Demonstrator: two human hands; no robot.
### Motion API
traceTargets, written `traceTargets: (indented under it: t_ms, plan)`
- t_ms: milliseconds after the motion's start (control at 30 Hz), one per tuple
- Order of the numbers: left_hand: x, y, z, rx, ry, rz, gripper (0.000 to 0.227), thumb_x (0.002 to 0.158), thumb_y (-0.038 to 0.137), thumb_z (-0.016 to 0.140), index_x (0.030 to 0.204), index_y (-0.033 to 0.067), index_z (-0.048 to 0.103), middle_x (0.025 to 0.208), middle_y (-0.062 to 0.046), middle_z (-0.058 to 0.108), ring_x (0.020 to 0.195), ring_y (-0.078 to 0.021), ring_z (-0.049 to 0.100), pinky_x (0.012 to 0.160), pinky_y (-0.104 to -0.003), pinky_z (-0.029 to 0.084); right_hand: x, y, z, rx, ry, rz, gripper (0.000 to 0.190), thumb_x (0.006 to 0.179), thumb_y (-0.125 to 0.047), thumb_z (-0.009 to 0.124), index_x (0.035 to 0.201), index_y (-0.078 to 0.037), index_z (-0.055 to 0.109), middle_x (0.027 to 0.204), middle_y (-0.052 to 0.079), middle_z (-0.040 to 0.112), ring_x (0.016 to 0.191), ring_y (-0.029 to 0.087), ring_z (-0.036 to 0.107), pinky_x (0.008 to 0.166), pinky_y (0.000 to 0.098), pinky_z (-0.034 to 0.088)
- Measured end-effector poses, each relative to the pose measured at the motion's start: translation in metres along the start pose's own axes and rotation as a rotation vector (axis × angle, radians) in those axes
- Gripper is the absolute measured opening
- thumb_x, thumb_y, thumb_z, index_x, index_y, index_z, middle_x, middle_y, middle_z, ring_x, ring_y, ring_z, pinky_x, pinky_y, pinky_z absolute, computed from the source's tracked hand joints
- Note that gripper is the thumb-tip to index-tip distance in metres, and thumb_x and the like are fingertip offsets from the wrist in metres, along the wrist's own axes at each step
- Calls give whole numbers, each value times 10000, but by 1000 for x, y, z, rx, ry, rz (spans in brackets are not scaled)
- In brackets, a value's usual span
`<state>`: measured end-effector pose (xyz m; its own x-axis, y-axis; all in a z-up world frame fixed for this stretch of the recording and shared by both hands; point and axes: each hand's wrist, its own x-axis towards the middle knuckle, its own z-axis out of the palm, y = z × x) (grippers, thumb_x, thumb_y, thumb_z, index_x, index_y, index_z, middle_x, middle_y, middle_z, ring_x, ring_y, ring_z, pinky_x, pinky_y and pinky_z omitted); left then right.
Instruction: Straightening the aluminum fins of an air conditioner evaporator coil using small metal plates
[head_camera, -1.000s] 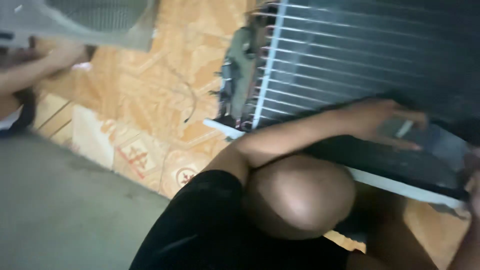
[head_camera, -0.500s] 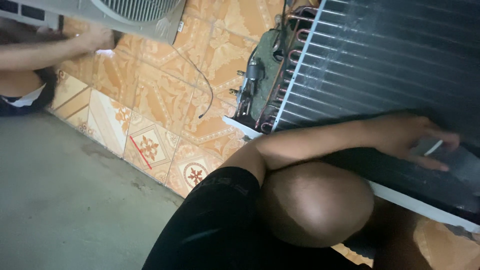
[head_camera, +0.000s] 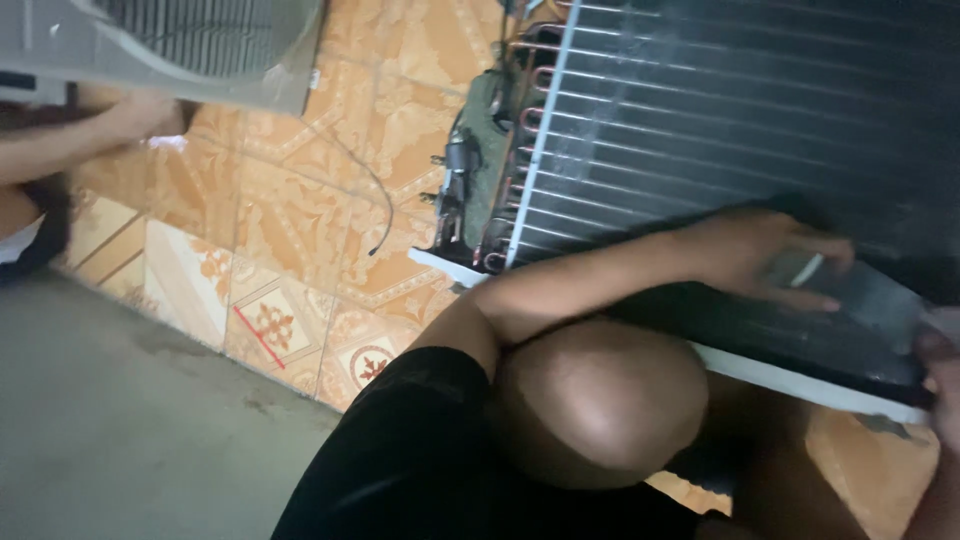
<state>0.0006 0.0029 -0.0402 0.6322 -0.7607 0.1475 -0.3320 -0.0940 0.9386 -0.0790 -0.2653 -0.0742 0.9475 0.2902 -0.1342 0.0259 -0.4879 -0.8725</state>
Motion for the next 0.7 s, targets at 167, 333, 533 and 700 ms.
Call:
traceTargets:
  t_ms: [167,333,533,700]
  plan:
    - [-3,22,-10,-20,-10,53,172,731,309,533,813,178,457,625,38,574,506,-111,557,465,-250,426,-16,-40,2,-24,144,142,217,846,47,419,1059,72,450,861,159,449,675,218,435,646,295,370]
    - [-2,32,-9,66,-31,61,230,719,304,580,835,135,476,675,-13,570,550,-156,562,492,-283,426,-10,-91,1,80,209,182,433,653,65,435,1083,17,451,962,140,513,788,215,499,730,301,410]
    - [-1,31,-13,210,246,274,254,635,173,692,710,61,477,610,-57,559,493,-214,516,520,-303,401,-3,-126,-5,93,334,262,359,715,18,549,1063,-19,472,867,81,494,669,154,522,618,228,404]
    - [-3,-4,-2,111,248,249,290,648,297,680,789,116,502,622,-92,569,628,-286,569,597,-378,437,-6,-117,-4,-36,507,236,341,683,-57,642,1006,-66,531,800,157,512,718,249,490,603,336,390]
